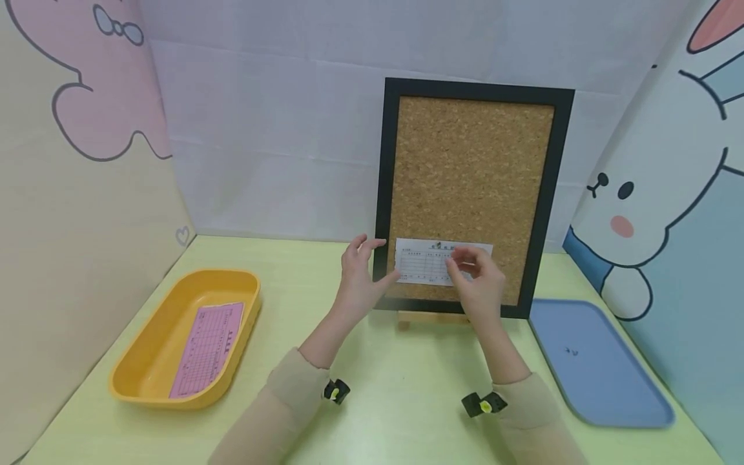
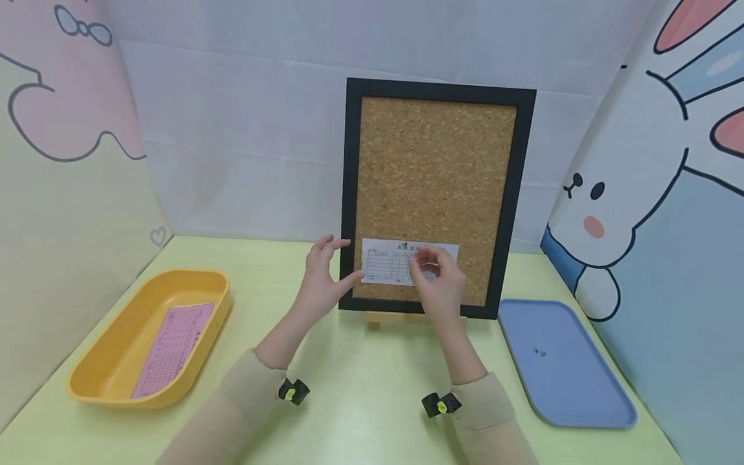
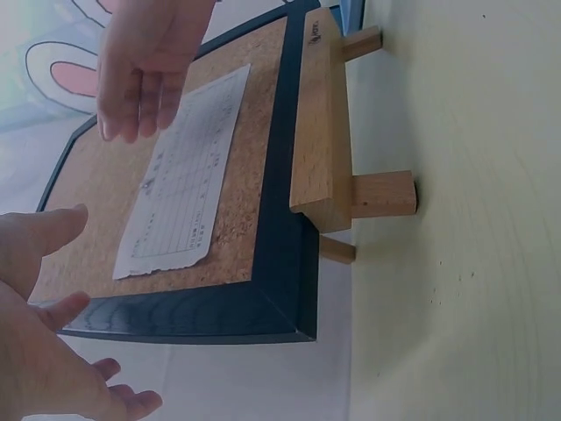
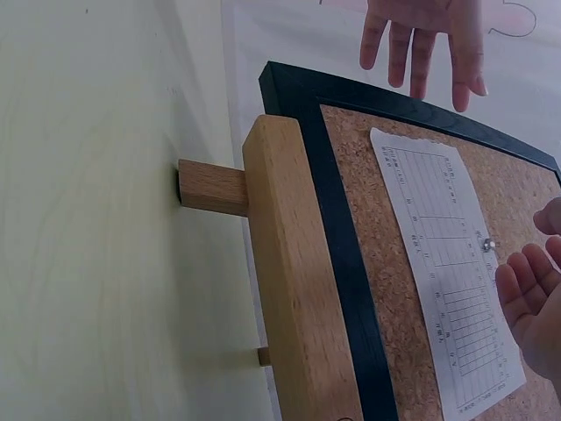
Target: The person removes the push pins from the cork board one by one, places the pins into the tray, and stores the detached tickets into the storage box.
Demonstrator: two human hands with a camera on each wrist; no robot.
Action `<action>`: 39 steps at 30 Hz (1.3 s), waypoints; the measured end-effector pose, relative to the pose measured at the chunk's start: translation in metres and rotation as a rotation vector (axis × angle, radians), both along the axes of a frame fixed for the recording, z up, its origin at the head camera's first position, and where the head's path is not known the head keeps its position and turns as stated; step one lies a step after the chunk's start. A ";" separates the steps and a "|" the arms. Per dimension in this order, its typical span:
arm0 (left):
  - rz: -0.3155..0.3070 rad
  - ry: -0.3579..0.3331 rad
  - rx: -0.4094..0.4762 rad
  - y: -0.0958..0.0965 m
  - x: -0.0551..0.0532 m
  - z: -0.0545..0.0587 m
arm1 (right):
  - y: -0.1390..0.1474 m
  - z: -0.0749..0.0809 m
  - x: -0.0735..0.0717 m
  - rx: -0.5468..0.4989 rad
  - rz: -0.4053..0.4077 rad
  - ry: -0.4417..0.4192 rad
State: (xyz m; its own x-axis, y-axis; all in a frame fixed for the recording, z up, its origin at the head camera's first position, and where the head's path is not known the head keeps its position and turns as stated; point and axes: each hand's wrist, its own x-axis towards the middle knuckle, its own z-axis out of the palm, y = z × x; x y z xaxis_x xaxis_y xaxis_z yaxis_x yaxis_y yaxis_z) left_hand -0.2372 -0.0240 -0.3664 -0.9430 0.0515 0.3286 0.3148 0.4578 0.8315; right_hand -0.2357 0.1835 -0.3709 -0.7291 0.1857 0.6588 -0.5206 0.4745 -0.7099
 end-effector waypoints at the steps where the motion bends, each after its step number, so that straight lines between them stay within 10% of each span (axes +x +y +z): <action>1: -0.002 -0.002 -0.005 0.002 -0.001 -0.001 | -0.001 -0.002 -0.003 0.007 -0.004 -0.009; 39: -0.012 0.012 0.019 0.026 -0.019 -0.021 | -0.006 -0.006 -0.035 0.280 -0.125 0.063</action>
State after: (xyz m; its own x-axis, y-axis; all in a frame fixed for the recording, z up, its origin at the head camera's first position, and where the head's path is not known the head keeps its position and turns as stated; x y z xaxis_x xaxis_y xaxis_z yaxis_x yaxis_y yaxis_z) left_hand -0.2566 0.0024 -0.3875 -0.9382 0.0569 0.3414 0.3308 0.4379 0.8360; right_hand -0.2703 0.1774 -0.3772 -0.6683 0.0764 0.7400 -0.4846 0.7100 -0.5109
